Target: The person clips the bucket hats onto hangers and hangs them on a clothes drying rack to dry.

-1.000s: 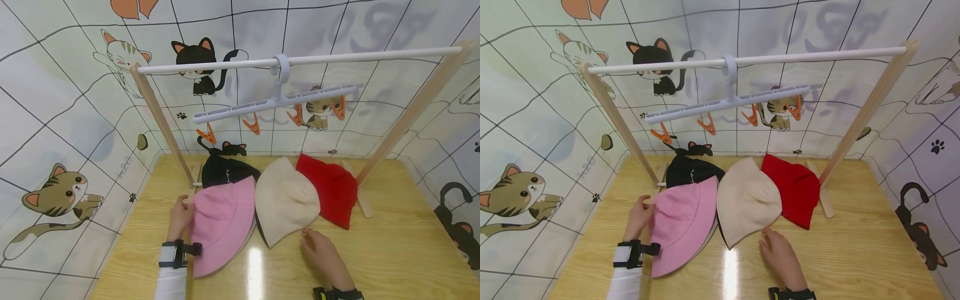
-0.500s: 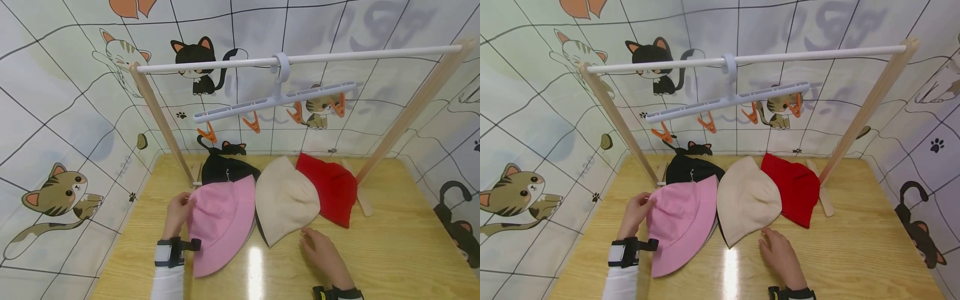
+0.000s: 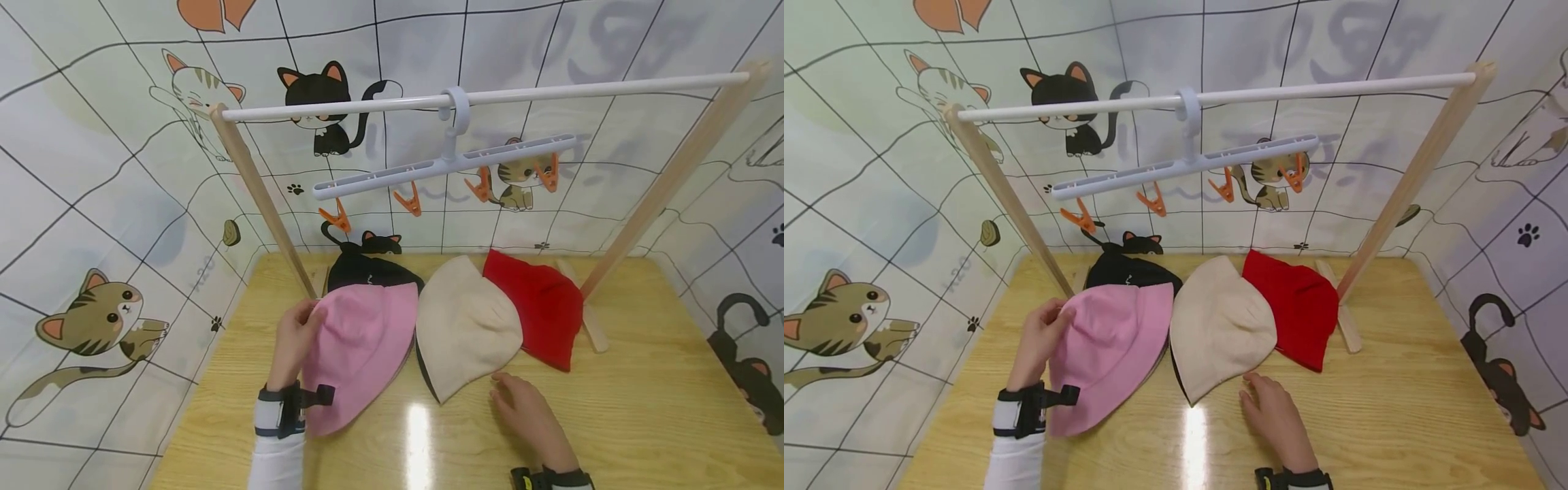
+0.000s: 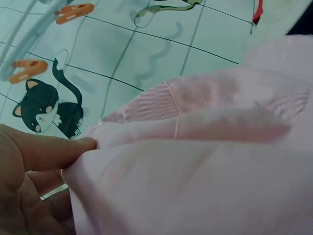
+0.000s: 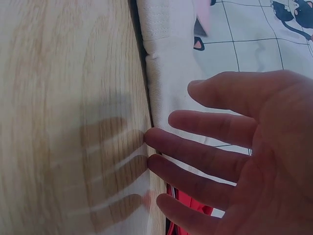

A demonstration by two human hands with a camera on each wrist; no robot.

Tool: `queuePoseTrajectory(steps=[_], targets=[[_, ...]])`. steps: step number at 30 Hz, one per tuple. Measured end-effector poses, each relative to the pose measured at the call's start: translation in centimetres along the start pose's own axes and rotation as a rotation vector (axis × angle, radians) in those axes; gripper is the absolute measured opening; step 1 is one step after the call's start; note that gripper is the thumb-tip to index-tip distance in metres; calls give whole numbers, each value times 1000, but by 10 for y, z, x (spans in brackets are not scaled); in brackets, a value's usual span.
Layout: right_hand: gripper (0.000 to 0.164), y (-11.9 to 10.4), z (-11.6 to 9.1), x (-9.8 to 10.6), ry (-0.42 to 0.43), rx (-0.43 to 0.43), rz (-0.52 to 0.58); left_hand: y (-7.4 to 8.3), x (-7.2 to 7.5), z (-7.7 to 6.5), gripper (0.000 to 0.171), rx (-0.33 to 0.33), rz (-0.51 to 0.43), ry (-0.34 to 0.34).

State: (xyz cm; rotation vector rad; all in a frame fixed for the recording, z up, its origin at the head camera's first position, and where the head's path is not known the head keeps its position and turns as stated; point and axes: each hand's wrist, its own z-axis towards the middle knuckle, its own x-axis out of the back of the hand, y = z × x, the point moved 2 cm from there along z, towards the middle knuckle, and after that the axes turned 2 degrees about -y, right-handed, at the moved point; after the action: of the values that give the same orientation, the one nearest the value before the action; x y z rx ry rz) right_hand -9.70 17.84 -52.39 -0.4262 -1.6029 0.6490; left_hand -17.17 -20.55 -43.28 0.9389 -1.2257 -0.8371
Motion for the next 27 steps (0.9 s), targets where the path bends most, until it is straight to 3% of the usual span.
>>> queuePoseTrajectory(steps=[10,19,27], targets=[[28,2,3,-1,9,0,-17,32,-2,1,18,-130,14,29],[31,-7,13,10,15,-7,-14,59,-1,3,13,-294,57,141],[31,-23,42,29,13,170,-33,74,-3,10,11,-359,126,253]])
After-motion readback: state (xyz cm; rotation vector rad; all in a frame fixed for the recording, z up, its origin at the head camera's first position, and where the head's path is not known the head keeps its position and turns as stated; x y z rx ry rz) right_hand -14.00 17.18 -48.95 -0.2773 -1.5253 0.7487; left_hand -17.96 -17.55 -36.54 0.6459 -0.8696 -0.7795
